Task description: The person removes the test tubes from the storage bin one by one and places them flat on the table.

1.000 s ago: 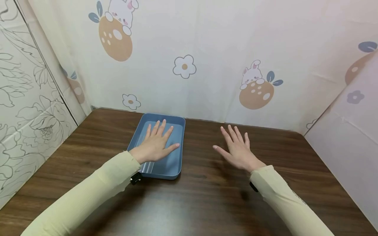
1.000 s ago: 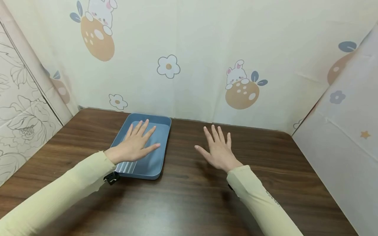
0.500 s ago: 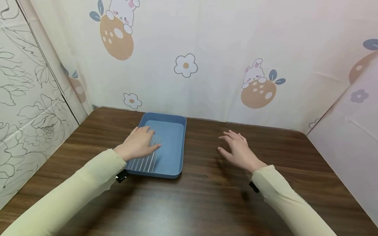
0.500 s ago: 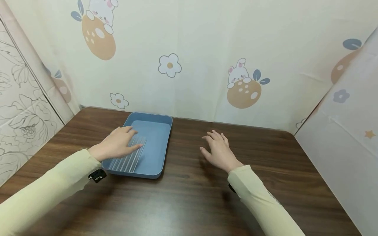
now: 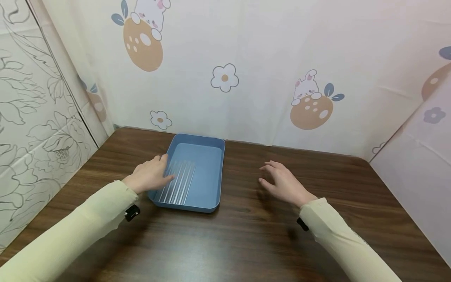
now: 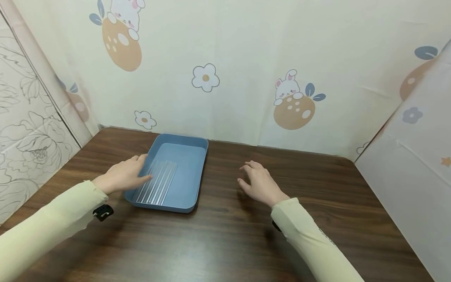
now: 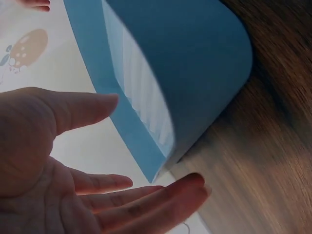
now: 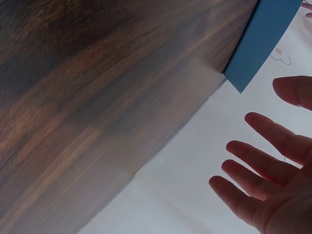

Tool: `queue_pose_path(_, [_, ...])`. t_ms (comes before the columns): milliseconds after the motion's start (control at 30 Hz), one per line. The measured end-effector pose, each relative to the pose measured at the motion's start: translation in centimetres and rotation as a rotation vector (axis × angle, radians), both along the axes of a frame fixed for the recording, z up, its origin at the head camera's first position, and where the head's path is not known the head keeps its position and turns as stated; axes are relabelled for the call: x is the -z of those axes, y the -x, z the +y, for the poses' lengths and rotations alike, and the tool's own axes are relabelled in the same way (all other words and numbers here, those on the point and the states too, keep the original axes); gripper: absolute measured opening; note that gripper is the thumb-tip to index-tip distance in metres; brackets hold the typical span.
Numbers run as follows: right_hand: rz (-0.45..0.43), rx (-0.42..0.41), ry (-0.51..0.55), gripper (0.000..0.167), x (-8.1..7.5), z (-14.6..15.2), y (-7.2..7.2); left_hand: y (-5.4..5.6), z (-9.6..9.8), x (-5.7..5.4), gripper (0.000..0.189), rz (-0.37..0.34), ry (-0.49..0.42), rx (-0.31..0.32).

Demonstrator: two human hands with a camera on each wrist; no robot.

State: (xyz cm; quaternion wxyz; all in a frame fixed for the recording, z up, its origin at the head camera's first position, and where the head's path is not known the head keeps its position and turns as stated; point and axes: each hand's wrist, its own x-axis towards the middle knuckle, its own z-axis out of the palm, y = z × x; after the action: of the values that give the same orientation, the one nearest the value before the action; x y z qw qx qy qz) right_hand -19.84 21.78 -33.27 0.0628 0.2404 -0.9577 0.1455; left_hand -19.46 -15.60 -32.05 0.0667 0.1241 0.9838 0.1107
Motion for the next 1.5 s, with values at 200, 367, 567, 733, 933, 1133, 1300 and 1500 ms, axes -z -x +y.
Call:
queue_pose_path(200, [-0.006,-0.019,-0.002,0.034,0.2,-0.2,0.2,0.6,-0.8,0.2,0.069,-0.046,-0.038,-0.001])
queue_pose_path(367, [-0.002,-0.042,-0.011,0.034,0.3,-0.5,0.2,1.1,-1.4,0.4,0.068,-0.126,-0.105,-0.018])
queue_pose_path(567, [-0.006,-0.068,-0.021,0.034,0.0,-1.1,0.2,1.5,-1.8,0.3,0.044,-0.186,-0.178,-0.028])
queue_pose_path(733, [-0.039,-0.072,-0.030,0.036,-0.5,-1.9,0.4,1.6,-1.8,0.3,0.017,-0.195,-0.191,-0.005])
queue_pose_path(933, [-0.069,-0.094,-0.023,0.035,-1.1,-3.0,0.7,1.7,-1.3,0.1,0.040,-0.244,-0.157,-0.011])
queue_pose_path(1133, [-0.108,-0.101,-0.008,0.035,-1.8,-4.3,1.1,1.9,-1.2,-0.1,0.051,-0.270,-0.116,-0.011])
queue_pose_path(1300, [-0.132,-0.100,-0.002,0.034,-2.4,-5.7,1.2,2.0,-1.1,-0.2,0.052,-0.270,-0.110,-0.010])
queue_pose_path(1500, [-0.133,-0.108,-0.005,0.031,-2.9,-7.2,1.3,2.1,-0.9,-0.3,0.052,-0.280,-0.110,-0.012])
